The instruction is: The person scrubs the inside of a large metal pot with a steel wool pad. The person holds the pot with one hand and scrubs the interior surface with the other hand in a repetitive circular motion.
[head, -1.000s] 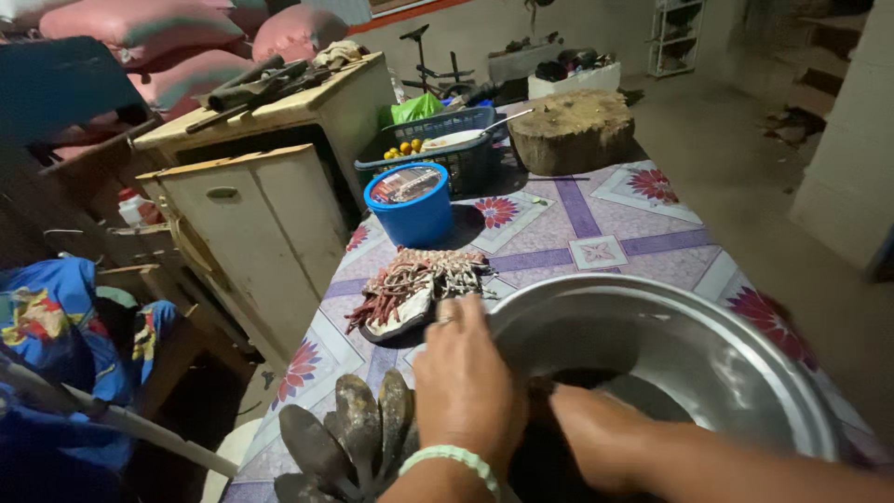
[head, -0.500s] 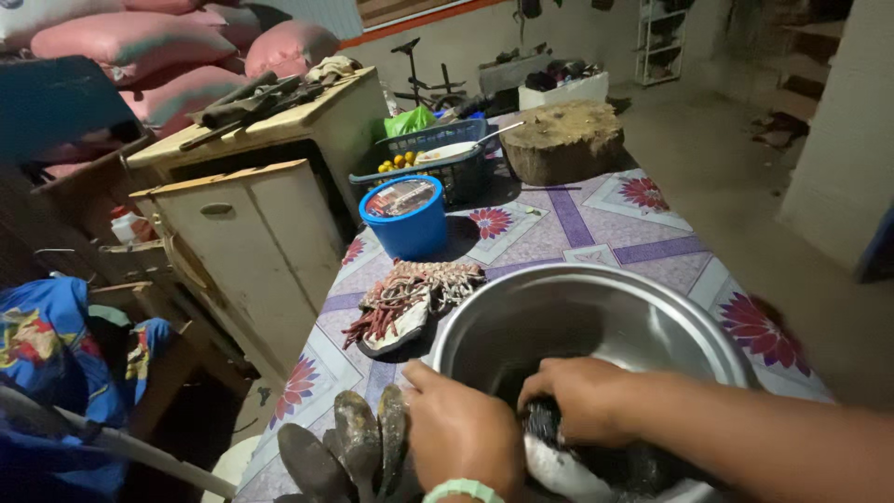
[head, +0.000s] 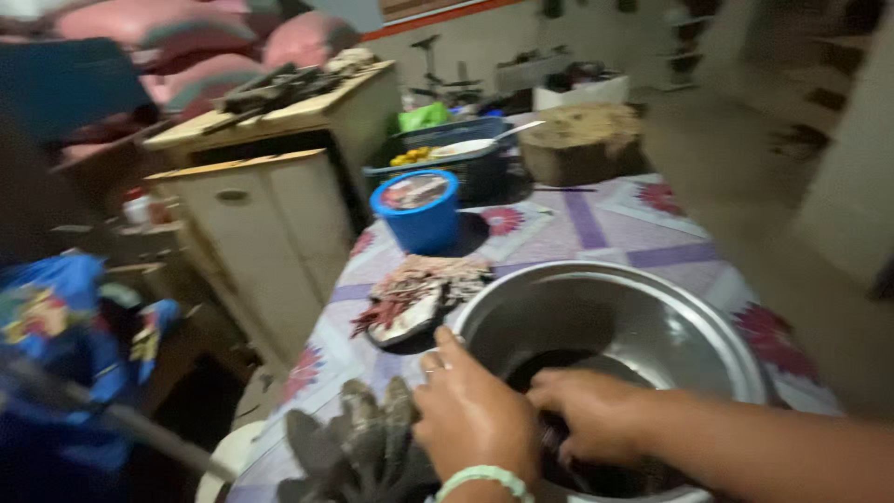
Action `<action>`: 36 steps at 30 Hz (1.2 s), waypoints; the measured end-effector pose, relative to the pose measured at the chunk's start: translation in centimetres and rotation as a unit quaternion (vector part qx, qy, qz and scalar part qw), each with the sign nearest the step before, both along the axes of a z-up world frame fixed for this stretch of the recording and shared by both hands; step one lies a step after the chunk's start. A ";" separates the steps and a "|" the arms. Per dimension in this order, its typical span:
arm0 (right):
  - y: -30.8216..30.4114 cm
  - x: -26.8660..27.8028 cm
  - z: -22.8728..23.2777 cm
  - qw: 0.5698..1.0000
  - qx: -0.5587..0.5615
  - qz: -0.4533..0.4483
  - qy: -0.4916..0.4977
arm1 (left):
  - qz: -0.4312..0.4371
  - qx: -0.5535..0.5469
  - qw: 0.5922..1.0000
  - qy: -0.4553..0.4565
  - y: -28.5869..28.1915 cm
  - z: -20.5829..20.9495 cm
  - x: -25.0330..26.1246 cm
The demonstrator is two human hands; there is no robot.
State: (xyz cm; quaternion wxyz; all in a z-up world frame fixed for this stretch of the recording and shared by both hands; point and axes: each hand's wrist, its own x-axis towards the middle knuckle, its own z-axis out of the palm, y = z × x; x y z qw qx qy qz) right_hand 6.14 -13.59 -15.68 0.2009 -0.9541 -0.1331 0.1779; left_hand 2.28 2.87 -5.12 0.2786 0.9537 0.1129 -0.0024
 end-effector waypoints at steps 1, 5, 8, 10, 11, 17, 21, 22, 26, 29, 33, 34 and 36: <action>-0.3 -0.2 -0.3 0.997 0.033 0.069 0.004 | -0.010 0.019 1.000 -0.014 -0.1 -0.1 0.1; -1.4 0.8 -0.5 0.987 -0.017 -0.157 -0.042 | -0.023 0.038 0.998 -0.050 -0.3 -1.3 0.8; -3.1 1.2 -0.7 0.940 -0.081 -0.330 -0.020 | -0.032 0.085 0.987 -0.133 -0.5 -2.5 1.3; -3.4 1.1 -0.9 0.949 -0.078 -0.306 -0.029 | -0.058 0.121 0.975 -0.178 -0.4 -2.8 1.3; -3.1 1.3 -1.0 0.970 -0.068 -0.233 -0.033 | -0.067 0.139 0.967 -0.204 -0.1 -2.7 1.5; -1.7 -0.2 -1.3 0.997 0.077 -0.004 -0.002 | -0.093 0.070 0.992 -0.052 -0.2 -1.1 1.1; -1.1 0.7 -0.7 0.965 -0.016 -0.260 -0.039 | -0.119 0.071 0.987 -0.084 -0.2 -0.6 1.4; -1.6 0.8 -0.8 0.942 -0.042 -0.330 -0.042 | -0.116 0.061 0.988 -0.084 -0.2 -0.7 1.6; -3.1 0.9 -1.6 0.938 -0.055 -0.341 -0.023 | -0.118 0.027 0.991 -0.064 -0.4 -0.9 1.7; -1.5 1.3 -3.0 0.985 -0.027 -0.162 -0.051 | -0.125 0.029 0.989 -0.069 0.0 -0.9 1.8; -1.2 0.9 -3.7 0.988 0.048 -0.103 -0.109 | -0.132 0.056 0.988 -0.049 -0.6 -0.7 1.9; -1.1 1.1 -3.4 0.982 0.044 -0.144 -0.111 | -0.141 0.051 0.987 -0.060 -0.6 -0.7 2.0; -1.4 1.5 -2.3 0.949 -0.016 -0.316 -0.017 | -0.138 0.041 0.986 -0.080 -0.2 -0.9 2.1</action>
